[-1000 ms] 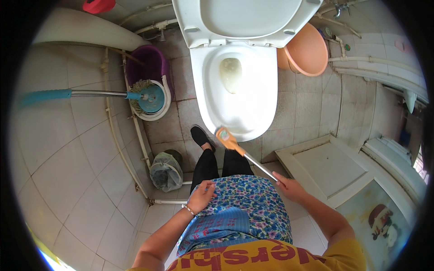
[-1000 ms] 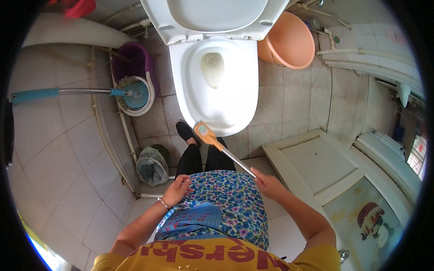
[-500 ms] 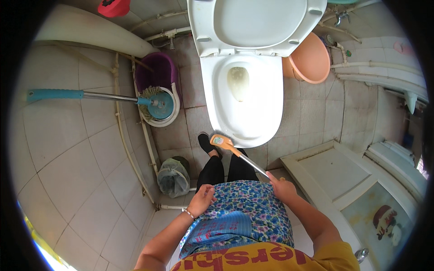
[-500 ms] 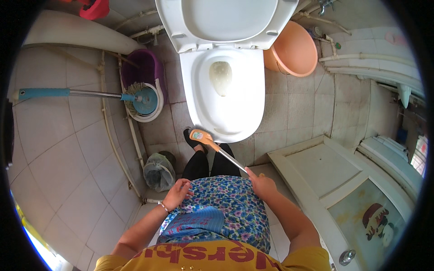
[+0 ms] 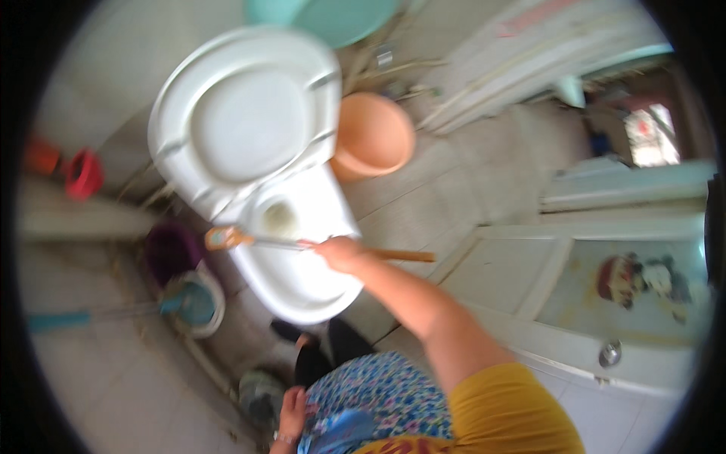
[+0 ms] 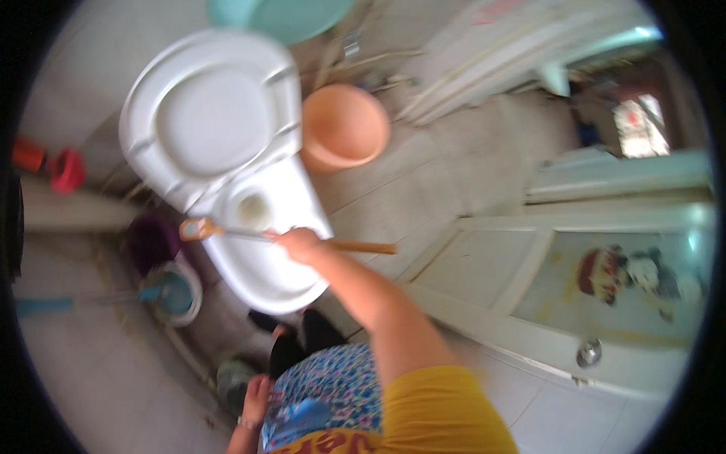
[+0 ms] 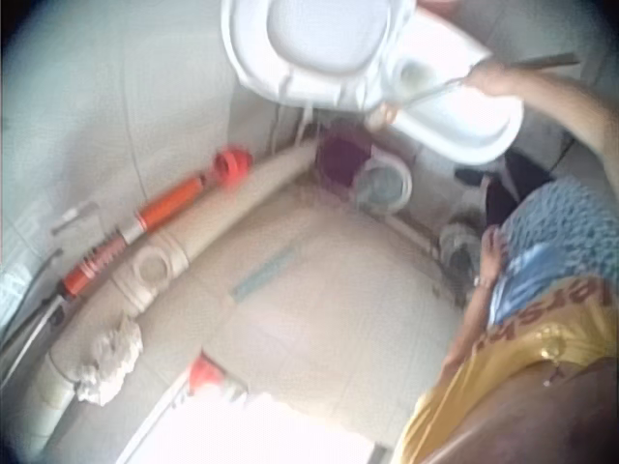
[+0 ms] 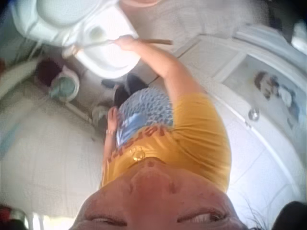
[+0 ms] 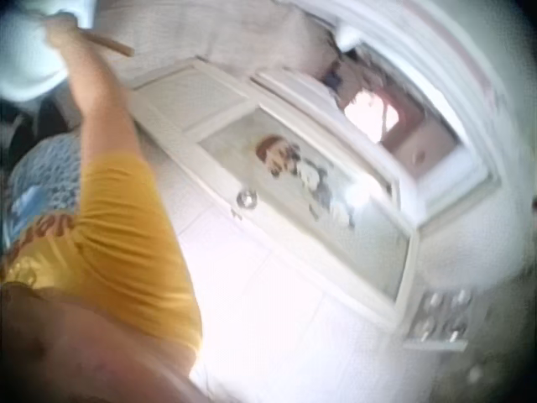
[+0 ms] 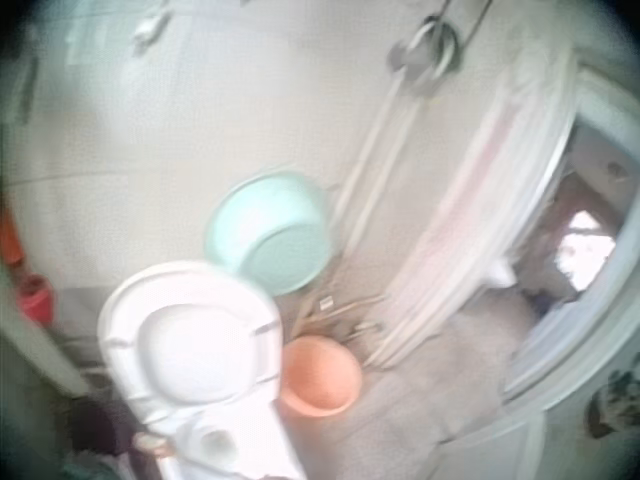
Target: The person cleans the inside and outside of a toilet using a long-handled brush and a liquid from a red bottle, then rinses the toilet with water from a green basin.
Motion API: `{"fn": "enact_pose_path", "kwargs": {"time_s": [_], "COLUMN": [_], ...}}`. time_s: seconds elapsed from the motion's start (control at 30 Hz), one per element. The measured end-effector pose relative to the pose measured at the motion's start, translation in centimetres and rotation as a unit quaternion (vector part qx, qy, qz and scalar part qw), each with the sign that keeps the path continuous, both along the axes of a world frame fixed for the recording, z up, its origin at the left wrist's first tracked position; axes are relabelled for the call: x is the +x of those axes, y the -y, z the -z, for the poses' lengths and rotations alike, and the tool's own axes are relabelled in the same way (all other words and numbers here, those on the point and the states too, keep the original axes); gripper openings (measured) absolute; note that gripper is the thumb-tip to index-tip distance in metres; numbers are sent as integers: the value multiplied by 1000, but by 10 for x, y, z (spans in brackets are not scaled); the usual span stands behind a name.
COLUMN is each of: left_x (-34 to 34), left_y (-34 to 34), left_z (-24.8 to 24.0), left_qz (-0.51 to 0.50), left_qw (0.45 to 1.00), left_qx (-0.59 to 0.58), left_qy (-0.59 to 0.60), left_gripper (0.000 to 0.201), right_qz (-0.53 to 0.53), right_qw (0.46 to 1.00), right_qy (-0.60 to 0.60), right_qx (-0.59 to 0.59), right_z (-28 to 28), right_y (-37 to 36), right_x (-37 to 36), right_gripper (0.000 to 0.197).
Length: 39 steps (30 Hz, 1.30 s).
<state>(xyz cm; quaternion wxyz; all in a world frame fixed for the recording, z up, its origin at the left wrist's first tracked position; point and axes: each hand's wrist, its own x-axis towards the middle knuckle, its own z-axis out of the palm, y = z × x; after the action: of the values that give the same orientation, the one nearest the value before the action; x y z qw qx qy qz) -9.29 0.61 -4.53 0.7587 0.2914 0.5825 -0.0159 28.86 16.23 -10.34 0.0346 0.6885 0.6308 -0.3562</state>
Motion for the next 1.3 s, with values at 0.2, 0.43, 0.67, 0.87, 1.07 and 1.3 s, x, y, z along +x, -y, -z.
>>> {"fn": "enact_pose_path", "kwargs": {"time_s": [0.2,0.43,0.67,0.87,1.07,1.3], "left_x": [-6,-10,-13,-1,10,18], "left_y": [0,-11,-25,-20,-21,-23], "left_z": [3,-14,-18,-27,-28,-34], "left_qz": [59,105,81,132,158,110], "left_qw": [998,994,996,990,986,994], "left_qx": [3,-4,25,-30,-23,-16], "left_qy": [19,-1,-7,-35,-41,3], "left_gripper": [37,35,32,33,32,31], "right_qz": [-3,64,77,97,132,146], "right_qw": [992,979,965,966,981,971], "right_qy": [122,185,142,152,133,139], "right_qx": [30,-49,-206,-184,49,-126], "right_z": [-37,-56,-103,-107,-73,-82], "right_y": [-10,87,164,214,84,170], "right_x": [69,128,87,95,145,147], "right_gripper": [39,39,50,48,43,42]}}
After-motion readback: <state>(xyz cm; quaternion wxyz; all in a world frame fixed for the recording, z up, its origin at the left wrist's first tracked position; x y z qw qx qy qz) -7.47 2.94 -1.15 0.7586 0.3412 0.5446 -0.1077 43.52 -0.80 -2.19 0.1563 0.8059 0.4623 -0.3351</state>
